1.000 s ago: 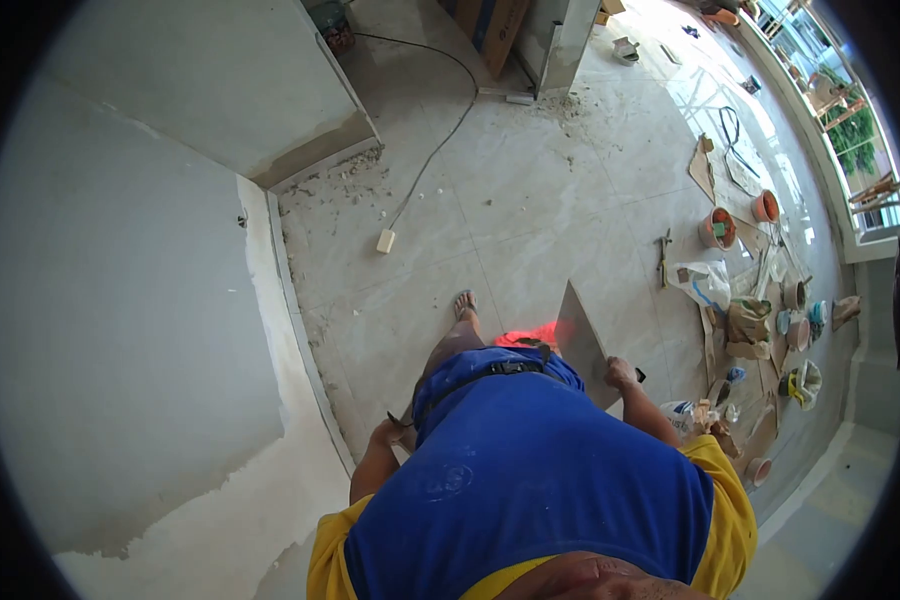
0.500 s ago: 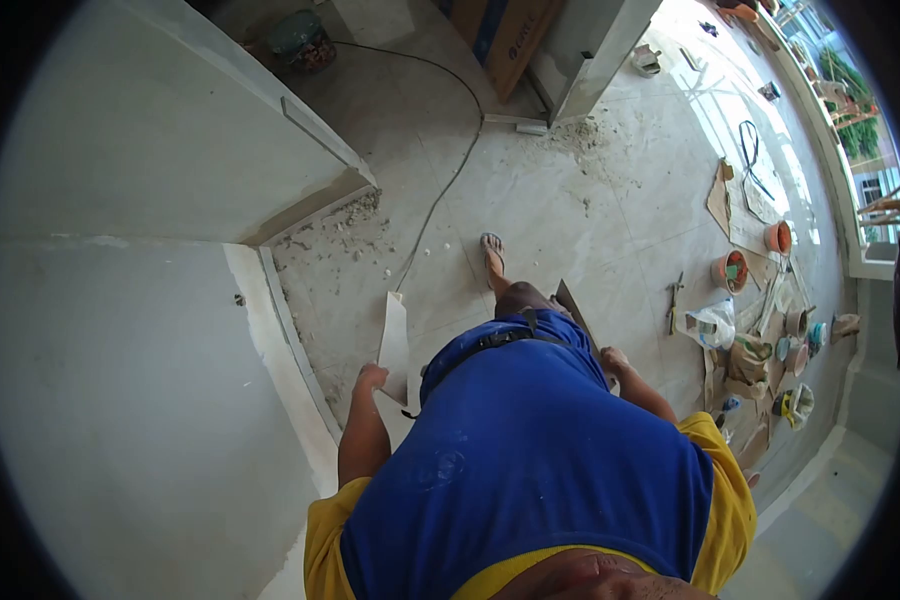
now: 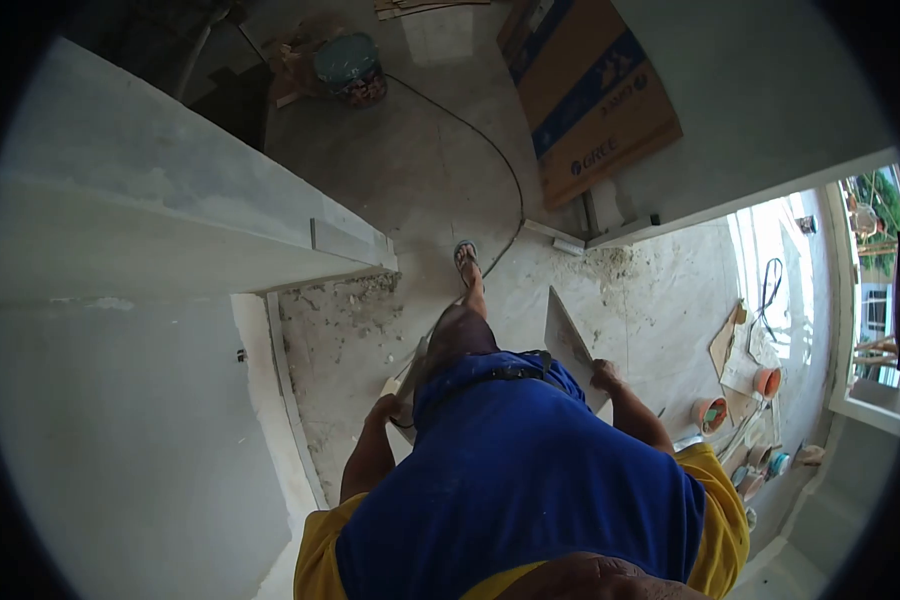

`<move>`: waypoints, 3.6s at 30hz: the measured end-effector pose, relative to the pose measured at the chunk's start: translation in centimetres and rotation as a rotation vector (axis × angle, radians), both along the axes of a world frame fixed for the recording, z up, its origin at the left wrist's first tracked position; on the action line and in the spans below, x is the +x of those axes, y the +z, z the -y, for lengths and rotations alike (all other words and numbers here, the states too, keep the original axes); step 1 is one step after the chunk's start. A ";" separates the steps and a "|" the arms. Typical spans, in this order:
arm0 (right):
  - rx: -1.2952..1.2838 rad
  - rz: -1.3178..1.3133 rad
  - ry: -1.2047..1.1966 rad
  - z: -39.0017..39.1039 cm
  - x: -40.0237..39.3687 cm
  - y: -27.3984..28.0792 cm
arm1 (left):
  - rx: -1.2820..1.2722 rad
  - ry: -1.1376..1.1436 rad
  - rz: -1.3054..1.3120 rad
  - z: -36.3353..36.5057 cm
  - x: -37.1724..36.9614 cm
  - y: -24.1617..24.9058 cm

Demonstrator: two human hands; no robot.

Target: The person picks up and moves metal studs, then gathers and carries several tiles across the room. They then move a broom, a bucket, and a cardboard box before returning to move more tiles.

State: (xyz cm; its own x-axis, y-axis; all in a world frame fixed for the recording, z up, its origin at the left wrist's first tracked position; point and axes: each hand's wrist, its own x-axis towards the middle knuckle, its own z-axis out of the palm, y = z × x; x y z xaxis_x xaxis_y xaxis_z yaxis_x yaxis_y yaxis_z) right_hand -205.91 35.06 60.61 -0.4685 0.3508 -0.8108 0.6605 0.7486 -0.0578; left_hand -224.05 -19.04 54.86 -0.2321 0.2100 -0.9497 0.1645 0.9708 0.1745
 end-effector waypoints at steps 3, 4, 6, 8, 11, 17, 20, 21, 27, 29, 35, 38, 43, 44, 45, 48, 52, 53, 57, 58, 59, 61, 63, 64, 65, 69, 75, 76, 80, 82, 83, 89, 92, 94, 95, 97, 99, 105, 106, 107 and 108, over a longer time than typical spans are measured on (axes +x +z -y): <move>0.022 -0.041 0.064 -3.5 -8.1 -1.0 | -0.047 0.187 0.077 -2.4 -5.9 -2.7; 0.022 -0.029 0.064 -4.5 -11.1 -0.4 | -0.130 0.366 0.170 -3.5 -8.1 -2.6; 0.040 -0.027 0.080 -7.1 -17.0 1.1 | -0.140 0.298 0.190 -3.9 -12.0 -7.3; 0.079 -0.054 -0.008 -9.1 -22.6 1.7 | 0.140 0.169 0.247 -5.4 -17.3 -9.0; -0.009 -0.017 -0.033 -12.6 -30.5 2.5 | -0.117 0.202 0.102 -10.3 -28.0 -4.1; -0.043 -0.025 -0.104 -17.1 -44.4 0.4 | -0.064 0.071 -0.147 -20.0 -47.2 0.5; -0.031 0.025 -0.057 -21.3 -52.5 -2.3 | -0.046 0.398 -0.299 -24.0 -55.6 2.1; -0.022 0.033 -0.060 -24.0 -54.0 -6.4 | -0.027 0.292 -0.210 -24.9 -58.8 1.3; -0.142 0.156 -0.113 -32.5 -75.0 -1.9 | -0.053 0.104 -0.408 -32.1 -72.5 2.1; -0.120 0.148 -0.098 -35.4 -81.1 -1.2 | -0.076 0.194 -0.295 -34.6 -77.5 4.2; 0.060 -0.096 0.059 -42.9 -96.5 -2.8 | -0.017 0.570 -0.287 -40.5 -89.1 4.0; 0.093 -0.125 0.024 -46.8 -104.8 -3.3 | -0.088 0.711 -0.015 -44.2 -97.0 3.7; 0.044 -0.106 -0.007 -51.6 -119.1 0.1 | -0.152 0.629 0.063 -49.4 -113.2 1.7; 0.055 -0.103 0.000 -52.7 -121.5 0.9 | -0.070 0.481 0.035 -50.1 -116.2 0.4; 0.071 -0.097 -0.022 -53.6 -124.1 1.5 | 0.011 0.337 0.003 -50.7 -119.4 -0.9; 0.034 -0.054 -0.096 -56.5 -129.9 1.0 | 0.131 0.037 -0.041 -52.3 -126.9 -0.6; 0.011 -0.075 -0.214 -61.3 -137.9 -3.4 | -0.094 0.227 -0.171 -60.1 -142.3 3.7; 0.010 -0.029 -0.161 -61.9 -140.8 -2.7 | -0.056 0.273 -0.220 -60.9 -145.1 3.6; -0.023 0.034 -0.054 -66.3 -152.3 -2.4 | -0.033 0.376 -0.275 -65.8 -155.6 3.9; -0.025 0.066 -0.050 -68.3 -154.8 -3.8 | -0.043 0.411 -0.269 -67.3 -156.8 4.4; -0.026 0.062 -0.016 -70.5 -157.6 -5.2 | -0.066 0.452 -0.312 -69.1 -158.7 4.9; 0.001 0.078 0.023 -73.7 -161.5 -7.8 | -0.112 0.511 -0.350 -72.3 -162.4 5.7; -0.009 0.079 0.102 -77.0 -167.6 -9.6 | -0.105 0.403 -0.223 -74.6 -166.1 5.7; -0.009 0.095 0.147 -78.1 -169.6 -9.9 | -0.037 0.145 -0.220 -72.9 -165.9 -1.7; -0.002 0.139 0.289 -78.5 -173.0 -7.7 | -0.074 0.258 -0.204 -73.3 -166.3 -4.6; 0.094 -0.035 0.212 -79.0 -185.6 -3.2 | -0.135 0.553 -0.203 -78.6 -171.0 1.3; 0.062 -0.156 0.083 -81.7 -205.6 -2.8 | -0.083 0.138 0.193 -81.7 -178.2 -4.1; 0.072 -0.169 0.071 -82.0 -209.2 -3.4 | -0.115 0.166 0.209 -81.8 -179.2 -6.0; 0.002 -0.363 0.118 -84.2 -222.7 -7.2 | -0.179 0.404 0.059 -83.8 -185.2 -5.3; -0.127 -0.446 0.045 -83.9 -231.5 -6.2 | -0.257 0.698 -0.048 -87.3 -191.8 0.1; -0.208 -0.450 -0.039 -84.9 -236.5 -7.6 | -0.280 0.714 -0.055 -88.6 -196.1 -0.3; -0.811 -0.476 -0.620 -89.2 -246.7 -22.9 | -0.166 1.058 -0.314 -93.1 -203.4 -5.8; -0.881 -0.452 -0.680 -90.4 -248.0 -31.3 | -0.026 1.397 -0.345 -98.7 -206.7 -7.0; -0.957 -0.428 -0.779 -91.4 -247.8 -36.9 | -0.010 1.452 -0.398 -101.9 -208.0 -8.5; -0.939 -0.401 -0.806 -92.3 -247.2 -39.5 | 0.025 1.521 -0.470 -103.4 -208.5 -9.2; -0.868 -0.324 -0.842 -93.9 -245.1 -44.8 | 0.062 1.602 -0.466 -106.8 -210.3 -10.1; -0.801 -0.278 -0.834 -96.0 -241.6 -50.4 | 0.100 1.680 -0.481 -109.1 -210.9 -12.3; -0.668 -0.393 -0.898 -96.7 -236.5 -62.2 | 0.184 1.387 -0.418 -113.4 -210.9 -21.2; -0.655 -0.384 -0.919 -96.3 -236.1 -62.8 | 0.176 1.372 -0.399 -114.3 -211.4 -22.4; -0.638 -0.426 -0.927 -96.0 -235.7 -63.2 | 0.212 1.349 -0.365 -115.3 -211.8 -23.4; -0.622 -0.473 -0.932 -95.5 -235.5 -63.1 | 0.252 1.326 -0.335 -116.3 -212.2 -24.2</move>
